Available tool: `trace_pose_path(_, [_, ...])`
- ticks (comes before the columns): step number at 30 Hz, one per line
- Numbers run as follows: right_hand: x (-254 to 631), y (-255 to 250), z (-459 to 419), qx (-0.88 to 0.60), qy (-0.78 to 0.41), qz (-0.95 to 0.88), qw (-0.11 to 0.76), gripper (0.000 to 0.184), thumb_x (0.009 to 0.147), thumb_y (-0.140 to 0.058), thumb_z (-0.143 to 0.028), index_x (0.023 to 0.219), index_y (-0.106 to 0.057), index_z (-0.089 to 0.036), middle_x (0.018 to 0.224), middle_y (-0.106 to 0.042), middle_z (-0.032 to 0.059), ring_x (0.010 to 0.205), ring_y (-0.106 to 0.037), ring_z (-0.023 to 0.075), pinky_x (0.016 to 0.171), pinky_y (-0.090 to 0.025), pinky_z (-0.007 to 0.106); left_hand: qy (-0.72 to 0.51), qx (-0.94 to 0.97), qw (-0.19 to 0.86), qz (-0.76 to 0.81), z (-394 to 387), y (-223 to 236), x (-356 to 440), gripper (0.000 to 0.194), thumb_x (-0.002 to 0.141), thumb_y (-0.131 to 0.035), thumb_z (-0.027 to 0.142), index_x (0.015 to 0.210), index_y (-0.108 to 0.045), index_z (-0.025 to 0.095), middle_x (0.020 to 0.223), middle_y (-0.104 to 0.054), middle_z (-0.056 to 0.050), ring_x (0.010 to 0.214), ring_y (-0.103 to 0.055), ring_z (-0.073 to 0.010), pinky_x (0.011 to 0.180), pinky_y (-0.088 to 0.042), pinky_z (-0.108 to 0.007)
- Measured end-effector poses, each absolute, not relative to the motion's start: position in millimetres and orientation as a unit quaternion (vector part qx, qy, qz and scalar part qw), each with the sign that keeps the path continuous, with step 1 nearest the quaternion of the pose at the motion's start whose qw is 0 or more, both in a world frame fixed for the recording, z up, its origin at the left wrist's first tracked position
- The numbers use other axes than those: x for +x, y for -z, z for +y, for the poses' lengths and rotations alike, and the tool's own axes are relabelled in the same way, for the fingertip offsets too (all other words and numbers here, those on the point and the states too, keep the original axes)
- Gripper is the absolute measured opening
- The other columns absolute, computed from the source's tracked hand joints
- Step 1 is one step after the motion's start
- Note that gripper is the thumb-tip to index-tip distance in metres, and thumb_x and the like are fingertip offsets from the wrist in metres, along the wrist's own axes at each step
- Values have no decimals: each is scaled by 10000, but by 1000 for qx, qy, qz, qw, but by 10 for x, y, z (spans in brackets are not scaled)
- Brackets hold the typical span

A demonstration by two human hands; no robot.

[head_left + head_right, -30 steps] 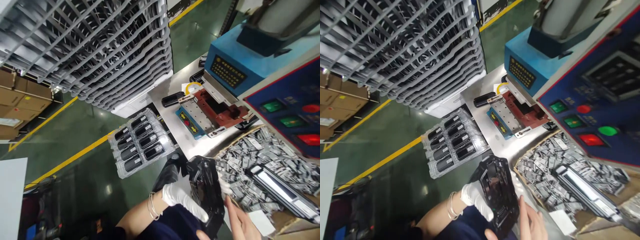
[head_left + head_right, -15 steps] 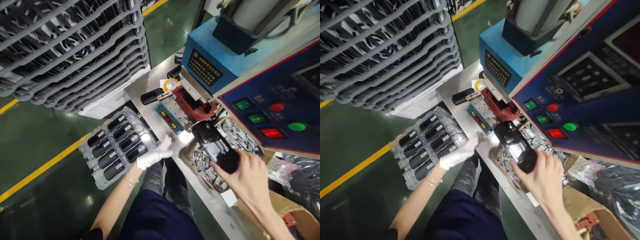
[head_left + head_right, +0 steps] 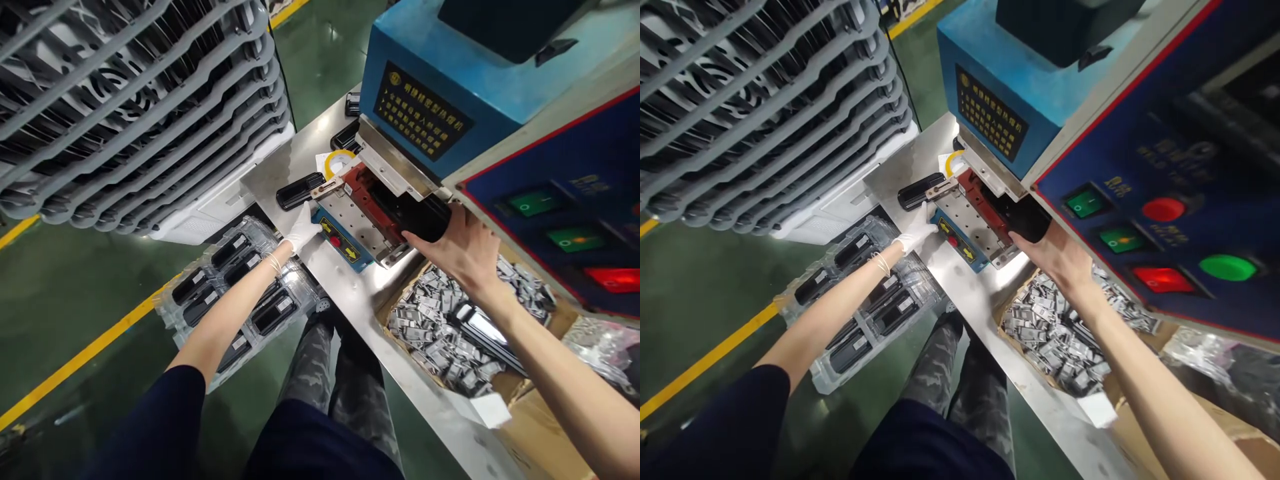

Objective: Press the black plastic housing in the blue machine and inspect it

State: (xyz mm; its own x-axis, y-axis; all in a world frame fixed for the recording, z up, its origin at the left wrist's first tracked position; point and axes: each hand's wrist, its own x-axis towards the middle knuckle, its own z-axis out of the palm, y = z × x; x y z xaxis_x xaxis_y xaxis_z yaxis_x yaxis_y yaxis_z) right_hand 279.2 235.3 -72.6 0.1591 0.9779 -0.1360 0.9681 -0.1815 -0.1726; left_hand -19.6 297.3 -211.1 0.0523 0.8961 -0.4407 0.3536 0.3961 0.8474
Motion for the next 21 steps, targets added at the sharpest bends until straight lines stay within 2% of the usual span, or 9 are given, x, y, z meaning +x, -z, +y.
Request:
trace_pose_path(4, [2728, 806, 2476, -745, -100, -659, 31, 817, 1000, -707, -572, 1493, -445, 25, 1374, -578, 365, 1293, -596, 487, 1022, -477, 503, -260, 494, 538, 632, 3062, 2268, -206, 1160, 644, -641, 99, 1717, -211, 199, 1760, -306, -98, 1648, -241, -293, 1367, -185, -399])
trace_pose_path(9, [2718, 907, 2599, -739, -89, -667, 28, 836, 1005, -677, -608, 1395, -483, 106, 1376, -548, 400, 1345, -551, 493, 1044, -471, 480, -264, 503, 543, 619, 3102, 2310, -168, 1118, 643, -660, 111, 1694, -308, 256, 1730, -380, -81, 1596, -365, -305, 1344, -276, -431])
trace_pose_path(14, [2696, 917, 2690, -734, -94, -672, 10, 811, 1011, -688, -593, 1284, -558, 159, 1364, -539, 425, 1375, -521, 458, 1112, -418, 464, -251, 507, 537, 625, 3092, 2296, -138, 982, 685, -668, 80, 1633, -428, 172, 1631, -512, -153, 1498, -489, -344, 1324, -313, -517])
trace_pose_path(18, [2657, 895, 2731, -731, -107, -674, 6, 779, 1016, -679, -589, 1275, -599, 141, 1452, -474, 417, 1422, -457, 453, 1136, -361, 484, -249, 506, 534, 630, 3062, 2307, -142, 893, 727, -717, 98, 1588, -490, 174, 1662, -472, -148, 1563, -401, -338, 1348, -256, -526])
trace_pose_path(21, [2642, 900, 2749, -738, -117, -664, 3, 858, 994, -716, -591, 1339, -551, 178, 1472, -430, 442, 1416, -453, 463, 1139, -345, 494, -252, 500, 531, 636, 3052, 2343, -145, 875, 745, -744, 135, 1583, -501, 208, 1712, -403, -122, 1601, -334, -346, 1354, -242, -537])
